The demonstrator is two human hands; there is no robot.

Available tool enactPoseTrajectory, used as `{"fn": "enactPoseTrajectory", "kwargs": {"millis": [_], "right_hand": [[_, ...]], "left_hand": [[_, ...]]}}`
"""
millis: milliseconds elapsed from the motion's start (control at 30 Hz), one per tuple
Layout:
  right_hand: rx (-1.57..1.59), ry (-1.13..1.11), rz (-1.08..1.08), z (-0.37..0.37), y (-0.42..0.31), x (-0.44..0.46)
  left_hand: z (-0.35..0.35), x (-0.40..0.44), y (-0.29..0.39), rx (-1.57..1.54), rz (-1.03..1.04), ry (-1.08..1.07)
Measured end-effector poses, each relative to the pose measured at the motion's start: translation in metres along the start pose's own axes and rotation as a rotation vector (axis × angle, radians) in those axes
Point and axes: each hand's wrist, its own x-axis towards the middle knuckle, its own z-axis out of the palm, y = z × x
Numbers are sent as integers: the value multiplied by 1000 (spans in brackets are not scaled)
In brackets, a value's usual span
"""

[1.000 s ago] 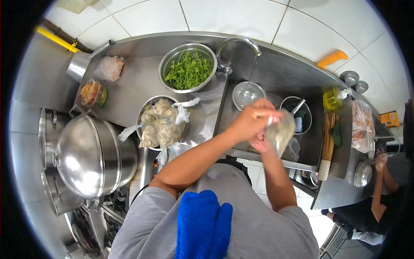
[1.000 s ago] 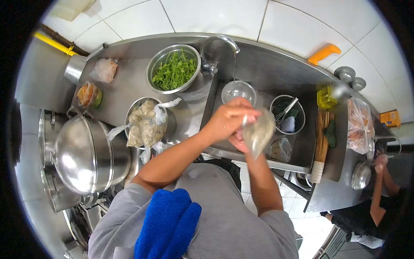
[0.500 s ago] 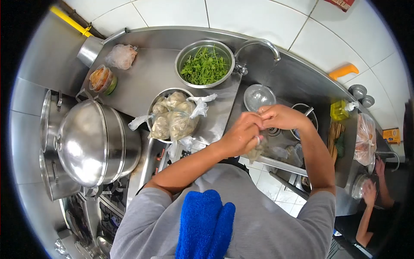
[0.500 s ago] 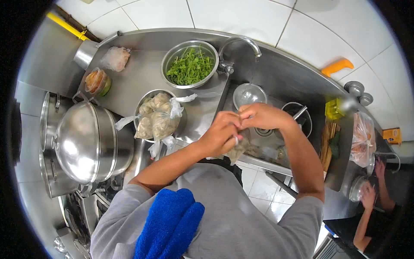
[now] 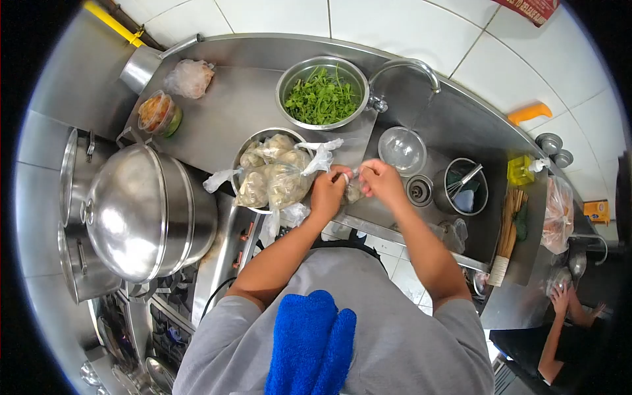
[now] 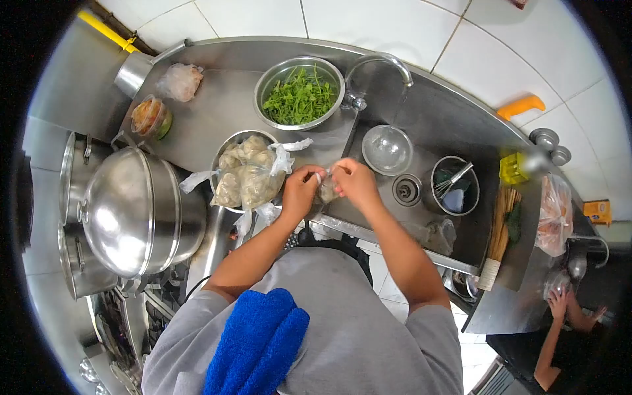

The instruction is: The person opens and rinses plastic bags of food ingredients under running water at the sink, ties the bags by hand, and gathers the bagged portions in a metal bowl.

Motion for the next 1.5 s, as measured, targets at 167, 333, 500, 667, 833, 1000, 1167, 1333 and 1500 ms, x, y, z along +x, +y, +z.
{"fn": "enactPoseTrajectory", "kwargs": {"millis": [167,333,500,667,833,1000,1167,1333,1500], "right_hand": [[-113,230,-535,42,26,-15],[-272,290,-510,50,26,-1],[-149,387,-539,60,26,1],[126,351,-446,59,30,14],[117,299,-472,50,35,30],[201,180,-435,38,42,44],[217,4,-310,16,46,48],[57,-9,-367,17,48,42],[-291,165,-784,24,30,12]], "left_hand": [[13,8,-32,-357,-263,61],[22,13,-26,-649,-327,195],[26,18,-16,-839,-354,190],[26,14,-6,-800,-330,210],[20,11,-2,-711,-304,140],[10,17,-21,-540,-261,48],[5,14,-6,-500,-149,-38],[4,26,-17,-459,-106,-187],[9,25,-16,-385,-207,-27]]}}
